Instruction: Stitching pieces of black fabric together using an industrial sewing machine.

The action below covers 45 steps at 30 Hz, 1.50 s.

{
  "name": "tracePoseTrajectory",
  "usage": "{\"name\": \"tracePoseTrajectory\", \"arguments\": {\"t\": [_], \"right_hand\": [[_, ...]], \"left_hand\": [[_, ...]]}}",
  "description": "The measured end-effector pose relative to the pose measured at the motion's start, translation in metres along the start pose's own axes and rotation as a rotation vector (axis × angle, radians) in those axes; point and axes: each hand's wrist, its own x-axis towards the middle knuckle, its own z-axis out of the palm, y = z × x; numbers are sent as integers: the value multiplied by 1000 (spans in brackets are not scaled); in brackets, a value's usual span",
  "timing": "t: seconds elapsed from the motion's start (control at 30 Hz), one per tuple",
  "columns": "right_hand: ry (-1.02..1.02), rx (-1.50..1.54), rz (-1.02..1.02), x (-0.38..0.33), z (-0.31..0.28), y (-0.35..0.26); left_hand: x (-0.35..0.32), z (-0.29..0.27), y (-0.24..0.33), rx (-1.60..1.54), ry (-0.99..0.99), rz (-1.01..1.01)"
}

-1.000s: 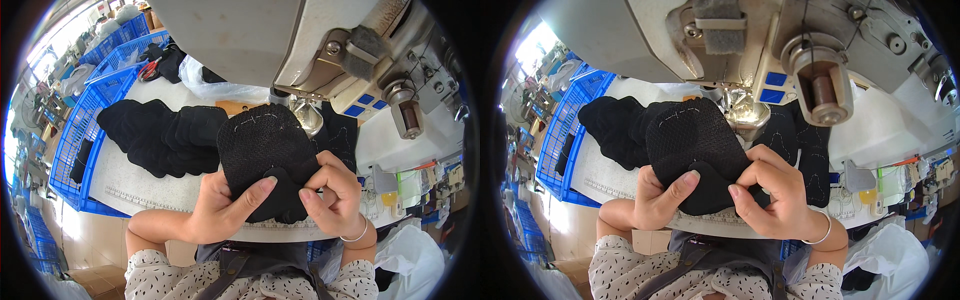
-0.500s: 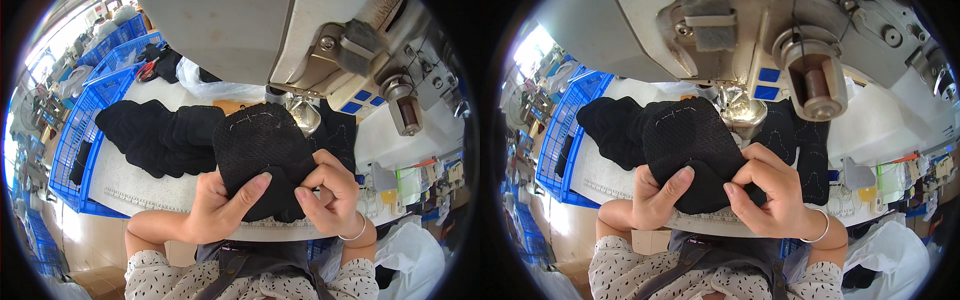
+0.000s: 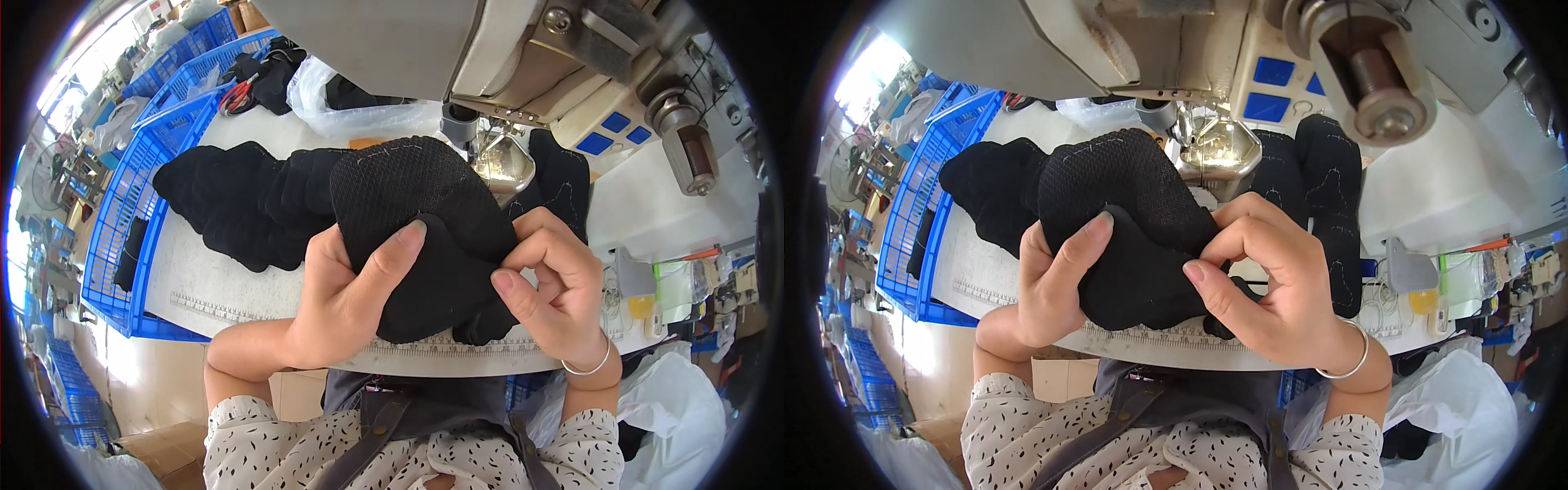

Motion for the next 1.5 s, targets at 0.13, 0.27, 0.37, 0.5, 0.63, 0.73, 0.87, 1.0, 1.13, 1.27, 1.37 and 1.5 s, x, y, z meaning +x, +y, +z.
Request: {"name": "tracePoseTrajectory", "arguments": {"t": [0.13, 0.27, 0.37, 0.5, 0.63, 0.73, 0.87, 1.0, 1.13, 1.27, 1.37, 1.5], "right_hand": [[-13, 1, 0, 0, -1, 1], [-7, -11, 1, 0, -1, 0], [-20, -21, -19, 1, -1, -1], [-5, -2, -2, 0, 0, -2], [44, 121, 64, -3, 5, 4], [101, 145, 162, -3, 9, 3], [152, 317, 278, 3, 14, 2], [-230, 429, 647, 15, -6, -8], [-242, 509, 667, 20, -9, 1], [-132, 546, 688, 23, -9, 5], [62, 531, 601, 22, -6, 9], [68, 467, 553, 20, -12, 15]], "left_hand": [[0, 2, 1, 1, 3, -13], [0, 1, 1, 4, 5, -19], [0, 0, 2, 4, 10, -26], [0, 1, 3, 27, 15, -23], [3, -1, -4, 26, 33, -7], [6, -6, -7, 76, 31, -30], [12, -10, -7, 83, 0, -48], [16, -10, 0, 58, -46, -97], [36, -12, 8, 182, -143, -172], [61, -15, 9, 199, -111, -368], [75, 2, 17, 248, -15, -284], [93, 6, 20, 265, -29, -360]]}}
